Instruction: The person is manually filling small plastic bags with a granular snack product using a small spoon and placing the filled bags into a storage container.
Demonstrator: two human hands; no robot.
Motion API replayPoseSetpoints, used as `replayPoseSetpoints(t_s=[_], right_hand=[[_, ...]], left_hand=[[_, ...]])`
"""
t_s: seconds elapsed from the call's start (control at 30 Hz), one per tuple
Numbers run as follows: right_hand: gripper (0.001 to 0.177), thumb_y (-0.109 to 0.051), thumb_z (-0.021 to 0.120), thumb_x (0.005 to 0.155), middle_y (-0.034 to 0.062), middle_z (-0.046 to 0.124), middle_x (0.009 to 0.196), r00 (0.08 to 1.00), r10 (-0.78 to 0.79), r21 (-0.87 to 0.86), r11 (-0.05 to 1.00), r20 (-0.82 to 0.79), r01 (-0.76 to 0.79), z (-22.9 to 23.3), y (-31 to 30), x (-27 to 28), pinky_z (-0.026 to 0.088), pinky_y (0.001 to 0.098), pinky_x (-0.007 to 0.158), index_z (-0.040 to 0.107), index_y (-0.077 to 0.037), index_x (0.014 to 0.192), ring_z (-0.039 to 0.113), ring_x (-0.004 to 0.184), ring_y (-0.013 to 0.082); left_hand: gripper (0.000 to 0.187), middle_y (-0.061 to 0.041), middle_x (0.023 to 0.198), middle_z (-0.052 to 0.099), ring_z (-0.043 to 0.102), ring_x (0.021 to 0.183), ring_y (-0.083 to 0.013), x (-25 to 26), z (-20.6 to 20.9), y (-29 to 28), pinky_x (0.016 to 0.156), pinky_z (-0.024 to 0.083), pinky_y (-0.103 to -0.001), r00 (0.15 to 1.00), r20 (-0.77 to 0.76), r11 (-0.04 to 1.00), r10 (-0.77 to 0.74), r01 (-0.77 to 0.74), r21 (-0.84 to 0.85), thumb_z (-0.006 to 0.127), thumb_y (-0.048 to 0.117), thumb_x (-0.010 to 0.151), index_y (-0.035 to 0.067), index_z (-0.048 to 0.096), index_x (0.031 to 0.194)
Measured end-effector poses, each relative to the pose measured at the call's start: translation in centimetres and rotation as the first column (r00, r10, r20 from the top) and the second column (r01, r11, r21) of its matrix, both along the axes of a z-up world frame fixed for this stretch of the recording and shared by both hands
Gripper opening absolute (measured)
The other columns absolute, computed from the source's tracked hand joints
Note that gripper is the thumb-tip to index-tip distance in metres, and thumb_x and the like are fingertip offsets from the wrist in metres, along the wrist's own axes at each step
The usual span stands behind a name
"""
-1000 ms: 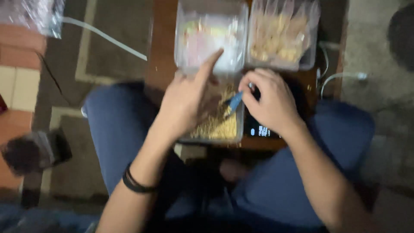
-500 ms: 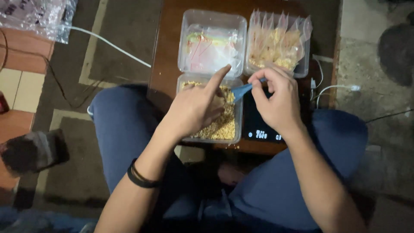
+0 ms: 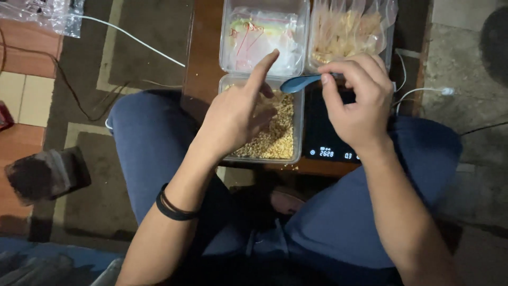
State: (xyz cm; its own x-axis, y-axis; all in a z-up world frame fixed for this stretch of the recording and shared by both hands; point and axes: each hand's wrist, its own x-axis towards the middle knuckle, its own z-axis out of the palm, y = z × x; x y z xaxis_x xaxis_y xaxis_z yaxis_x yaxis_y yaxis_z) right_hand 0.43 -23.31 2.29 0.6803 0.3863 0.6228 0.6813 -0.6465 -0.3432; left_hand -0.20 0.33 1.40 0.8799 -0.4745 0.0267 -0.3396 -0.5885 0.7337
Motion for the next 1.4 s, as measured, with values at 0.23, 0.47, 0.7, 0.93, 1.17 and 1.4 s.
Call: replayPoseSetpoints(t_s=[0.23,0.47,0.7,0.93,1.17,1.4], right_hand=[[0.012,-0.01,0.065,0.101,0.0094,0.069,0.095,0.939,-0.111,-0.25,0.968,-0.325,0.028,-1.8,1.2,0.8,0.046,0.0483,0.097,0.076,-0.005,0.1,0.061,0.094,0.0308],[0.018,-0.012,0.056,0.101,0.011,0.063,0.101,0.887,-0.136,-0.519,0.845,-0.442,-0.13,-3.5,3.4,1.0,0.048,0.0467,0.083,0.072,-0.003,0.1,0.056,0.094,0.0305],[0.015,-0.013,0.054,0.1,0.0087,0.063,0.098,0.852,-0.156,-0.349,0.936,-0.5,-0.034,-2.5,1.8,1.4,0.046,0.0461,0.09,0.066,-0.005,0.097,0.058,0.099,0.0296],[0.011,-0.004,0.058,0.096,0.0096,0.066,0.094,0.896,-0.104,-0.057,0.995,-0.432,0.088,-2.1,-0.4,2.0,0.044,0.0382,0.076,0.068,-0.007,0.092,0.06,0.092,0.0276],[0.008,0.001,0.063,0.1,0.0147,0.063,0.099,0.983,-0.041,0.022,0.999,-0.181,0.046,0.5,2.1,0.1,0.046,0.0386,0.083,0.07,0.001,0.101,0.06,0.094,0.0289],[0.009,0.003,0.065,0.102,0.0149,0.062,0.099,0.977,-0.126,0.076,0.987,-0.171,0.14,0.6,-0.2,0.5,0.046,0.0339,0.069,0.074,0.001,0.103,0.057,0.086,0.0252]], left_hand=[[0.084,-0.01,0.11,0.077,0.071,0.083,-0.0368,0.3,-0.1,0.7,0.062,0.052,-0.049,0.988,0.08,0.991,0.134,-0.132,-0.03,0.073,0.012,0.093,0.017,0.019,0.158],[0.082,-0.006,0.107,0.073,0.07,0.086,-0.0281,0.3,0.0,0.7,0.069,0.051,-0.043,0.984,0.119,0.989,0.133,-0.125,-0.076,0.076,0.017,0.093,0.015,0.024,0.156],[0.095,-0.009,0.11,0.075,0.073,0.09,-0.0301,0.4,0.0,0.7,0.068,0.055,-0.044,0.985,0.145,0.992,0.093,-0.079,-0.099,0.081,0.007,0.084,0.01,0.02,0.157],[0.099,-0.004,0.113,0.074,0.068,0.083,-0.0354,0.6,-1.0,1.0,0.074,0.049,-0.046,0.988,0.145,0.998,0.058,-0.06,0.01,0.081,0.014,0.082,0.015,0.018,0.159],[0.11,-0.009,0.104,0.077,0.068,0.078,-0.0412,0.4,-0.5,0.1,0.066,0.05,-0.048,0.998,0.066,0.996,-0.008,0.003,0.086,0.083,0.008,0.075,0.015,0.014,0.16],[0.103,-0.007,0.113,0.074,0.068,0.077,-0.0369,0.5,-0.4,0.3,0.061,0.05,-0.05,0.999,0.035,0.995,0.022,-0.025,0.095,0.082,0.014,0.084,0.016,0.013,0.159]])
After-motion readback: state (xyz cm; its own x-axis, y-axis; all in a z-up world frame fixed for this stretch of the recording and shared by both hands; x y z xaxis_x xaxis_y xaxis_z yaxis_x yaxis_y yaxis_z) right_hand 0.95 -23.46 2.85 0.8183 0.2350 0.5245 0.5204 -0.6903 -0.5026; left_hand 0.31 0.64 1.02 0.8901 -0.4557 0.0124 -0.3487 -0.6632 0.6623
